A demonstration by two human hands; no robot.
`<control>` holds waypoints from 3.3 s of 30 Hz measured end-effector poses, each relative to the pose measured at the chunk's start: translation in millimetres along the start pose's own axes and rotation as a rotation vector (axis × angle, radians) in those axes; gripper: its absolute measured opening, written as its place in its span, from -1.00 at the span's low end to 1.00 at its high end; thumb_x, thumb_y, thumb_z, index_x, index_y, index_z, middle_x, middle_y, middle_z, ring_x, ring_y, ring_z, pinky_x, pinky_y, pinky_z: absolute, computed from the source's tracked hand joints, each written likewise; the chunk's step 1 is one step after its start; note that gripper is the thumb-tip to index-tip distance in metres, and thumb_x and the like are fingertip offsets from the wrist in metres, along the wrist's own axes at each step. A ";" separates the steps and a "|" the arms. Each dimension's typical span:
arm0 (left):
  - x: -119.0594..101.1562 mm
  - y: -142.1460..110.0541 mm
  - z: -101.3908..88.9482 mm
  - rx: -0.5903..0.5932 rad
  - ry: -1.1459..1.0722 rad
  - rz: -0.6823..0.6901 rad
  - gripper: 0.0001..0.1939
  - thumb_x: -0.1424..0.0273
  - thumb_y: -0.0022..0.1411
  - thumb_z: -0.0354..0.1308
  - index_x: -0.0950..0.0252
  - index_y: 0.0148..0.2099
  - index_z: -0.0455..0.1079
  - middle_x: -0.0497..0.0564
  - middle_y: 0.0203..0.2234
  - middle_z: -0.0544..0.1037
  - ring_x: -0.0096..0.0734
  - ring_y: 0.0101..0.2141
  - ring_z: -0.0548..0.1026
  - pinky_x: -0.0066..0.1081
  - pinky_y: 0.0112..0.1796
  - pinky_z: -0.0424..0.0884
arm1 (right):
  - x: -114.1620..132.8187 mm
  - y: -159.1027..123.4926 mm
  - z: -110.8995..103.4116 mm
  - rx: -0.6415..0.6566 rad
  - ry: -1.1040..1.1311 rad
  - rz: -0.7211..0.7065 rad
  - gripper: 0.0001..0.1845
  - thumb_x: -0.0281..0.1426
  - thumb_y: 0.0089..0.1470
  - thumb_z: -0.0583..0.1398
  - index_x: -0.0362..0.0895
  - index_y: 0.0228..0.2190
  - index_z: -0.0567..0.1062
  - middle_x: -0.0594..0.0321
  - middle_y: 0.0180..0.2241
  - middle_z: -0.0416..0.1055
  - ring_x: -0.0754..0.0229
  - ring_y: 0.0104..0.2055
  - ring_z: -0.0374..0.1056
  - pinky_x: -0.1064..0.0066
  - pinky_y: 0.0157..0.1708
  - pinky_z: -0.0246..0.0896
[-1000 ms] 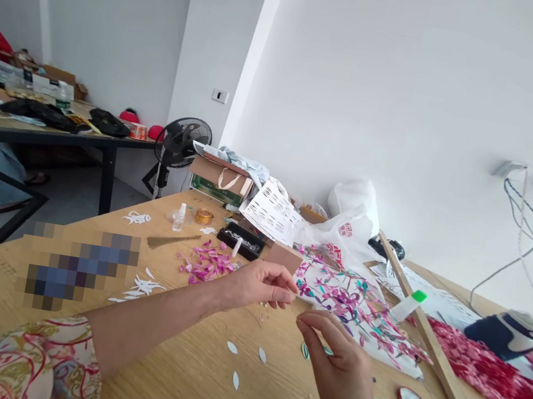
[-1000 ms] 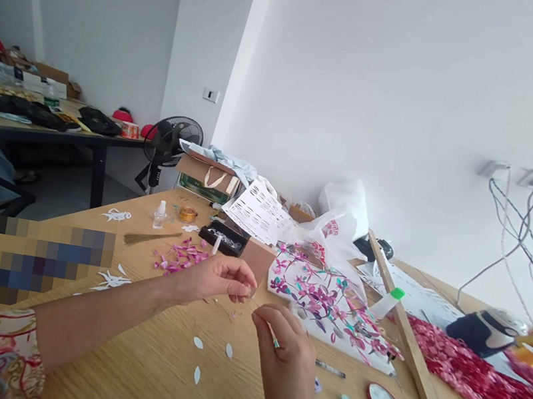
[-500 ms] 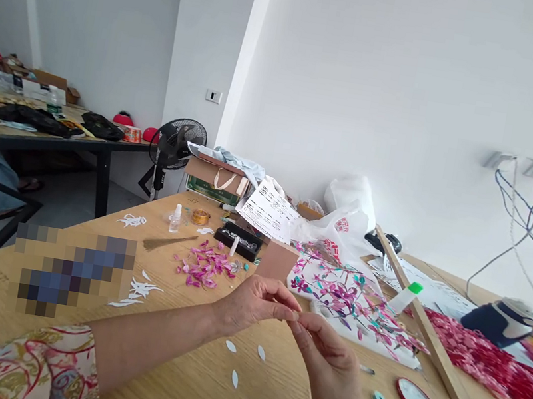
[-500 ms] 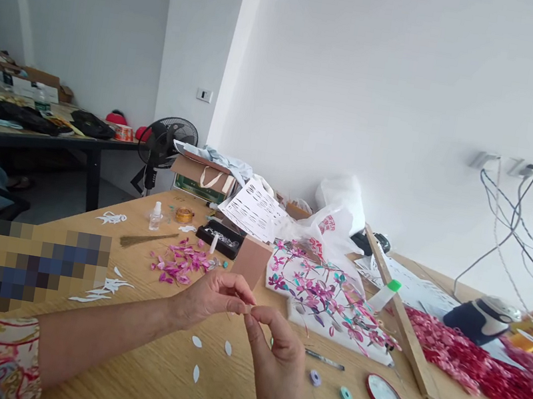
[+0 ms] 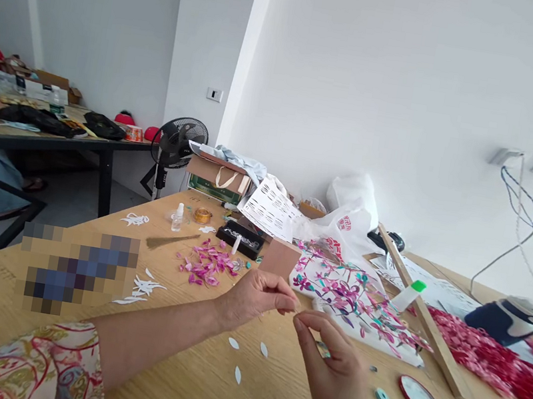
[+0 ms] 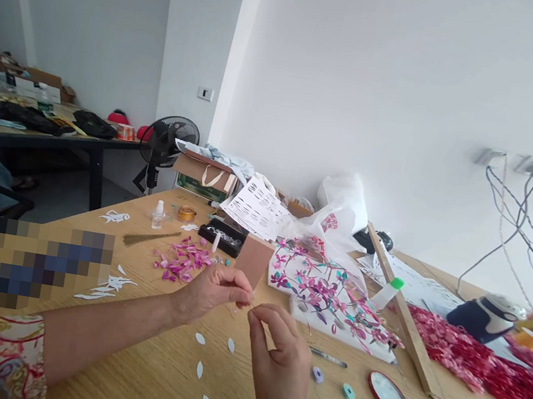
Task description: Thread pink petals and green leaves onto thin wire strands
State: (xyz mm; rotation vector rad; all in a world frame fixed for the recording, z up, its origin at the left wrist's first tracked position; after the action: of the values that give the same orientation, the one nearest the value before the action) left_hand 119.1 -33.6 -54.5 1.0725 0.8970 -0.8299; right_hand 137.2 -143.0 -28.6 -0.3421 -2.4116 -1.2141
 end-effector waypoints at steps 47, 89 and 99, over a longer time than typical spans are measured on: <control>-3.4 -8.0 15.9 0.072 0.659 0.222 -0.87 0.38 0.12 0.03 0.34 -0.40 0.32 -0.03 -0.50 0.35 -0.49 -0.43 0.31 -0.50 -0.38 0.21 | -56.5 -12.4 23.5 0.145 0.206 0.408 -0.77 -0.24 0.01 0.06 -0.12 -0.51 0.38 0.31 -0.64 0.30 0.24 -0.57 0.25 0.44 -0.55 0.17; 17.4 -1.7 5.4 0.038 0.587 0.069 -0.83 0.42 0.07 0.03 0.35 -0.54 0.21 -0.12 -0.61 0.22 -0.57 -0.52 0.19 -0.54 -0.49 0.10 | -71.8 -22.1 42.1 0.171 0.453 0.578 -0.71 -0.17 -0.10 0.17 -0.14 -0.61 0.36 0.35 -0.68 0.29 0.31 -0.64 0.18 0.47 -0.62 0.06; 28.0 -2.2 -5.4 -0.071 0.513 -0.021 -0.82 0.39 0.08 -0.01 0.34 -0.53 0.16 -0.15 -0.66 0.17 -0.59 -0.59 0.13 -0.54 -0.55 0.04 | -52.4 -12.4 15.4 0.029 0.045 0.284 -0.82 -0.29 -0.02 0.12 -0.10 -0.34 0.38 0.17 -0.37 0.43 0.14 -0.34 0.35 0.37 -0.44 0.22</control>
State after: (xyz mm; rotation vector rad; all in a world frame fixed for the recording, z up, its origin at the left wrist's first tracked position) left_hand 127.4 -32.5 -81.8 1.2386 1.3576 -0.5384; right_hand 174.7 -139.5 -70.1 -0.6175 -2.2467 -1.0474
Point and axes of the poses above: each hand's wrist, its own y-axis towards the middle knuckle, its own z-axis out of the palm, x = y × z, the point moved 10 cm from there along y, towards the middle knuckle
